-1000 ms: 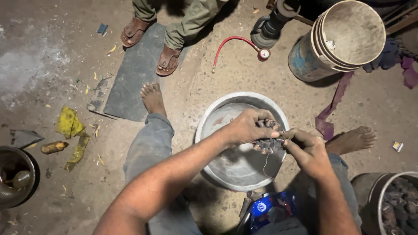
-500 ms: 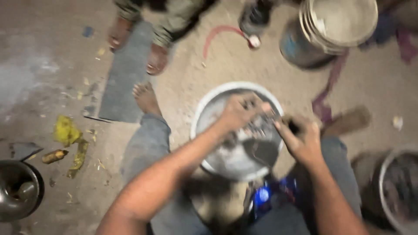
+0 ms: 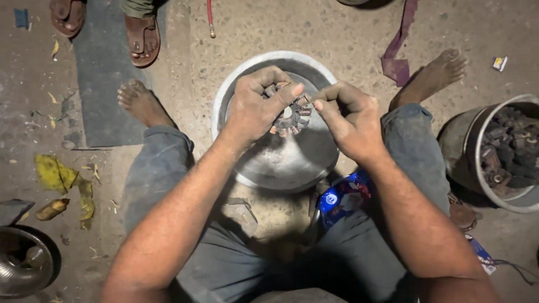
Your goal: The person sits on the workshop floor with a metal basin between their legs, hand-winding copper wire around a starter motor armature, pressing and threading the wire into the commutator slots and turning the armature to work around it.
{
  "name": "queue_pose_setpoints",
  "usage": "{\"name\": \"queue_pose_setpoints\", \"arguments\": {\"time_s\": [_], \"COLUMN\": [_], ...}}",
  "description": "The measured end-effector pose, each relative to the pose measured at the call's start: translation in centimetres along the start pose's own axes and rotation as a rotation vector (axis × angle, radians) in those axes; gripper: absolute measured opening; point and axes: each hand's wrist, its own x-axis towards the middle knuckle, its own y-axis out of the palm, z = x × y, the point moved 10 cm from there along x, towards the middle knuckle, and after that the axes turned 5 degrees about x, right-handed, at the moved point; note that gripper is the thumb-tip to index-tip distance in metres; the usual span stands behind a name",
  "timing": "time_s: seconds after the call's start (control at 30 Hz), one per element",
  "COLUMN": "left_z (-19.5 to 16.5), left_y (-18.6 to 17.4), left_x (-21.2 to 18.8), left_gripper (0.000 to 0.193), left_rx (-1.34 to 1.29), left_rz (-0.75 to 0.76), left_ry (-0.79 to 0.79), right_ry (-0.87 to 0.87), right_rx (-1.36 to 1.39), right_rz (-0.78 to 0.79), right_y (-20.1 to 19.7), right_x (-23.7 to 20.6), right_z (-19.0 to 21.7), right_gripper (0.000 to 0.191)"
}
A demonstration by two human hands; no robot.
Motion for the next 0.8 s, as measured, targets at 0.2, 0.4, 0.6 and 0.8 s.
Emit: {"name": "queue_pose_setpoints", "arguments": {"time_s": [0.2, 0.4, 0.6, 0.8], "left_z": [-0.2, -0.3, 1.4, -0.3], "left_y": [-0.4, -0.7, -3.3, -2.8], "left_x": [0.0, 0.1, -0.2, -0.4], "left_gripper": [0.023, 0.023, 0.025, 0.026], "left_rx": [0.117, 0.115, -0.107, -0.130], "left_rz": [-0.065, -0.132, -0.315, -0.259], "left_ry": [0.115, 0.166, -0.074, 0.088], "right_ry": [-0.261, -0.327, -0.520, -0.311], "right_rx": [-0.023, -0.076, -0.251, -0.398], "right_rz": [0.053, 0.032, 0.155, 0.126], "right_y": [-0.3, 0.0, 2.7, 3.0], "right_x": [-0.5, -0.8, -1.9, -1.0], "right_z": [3.2, 4.1, 5.7, 3.1], "right_gripper": [0.022, 0.012, 0.018, 0.020]}}
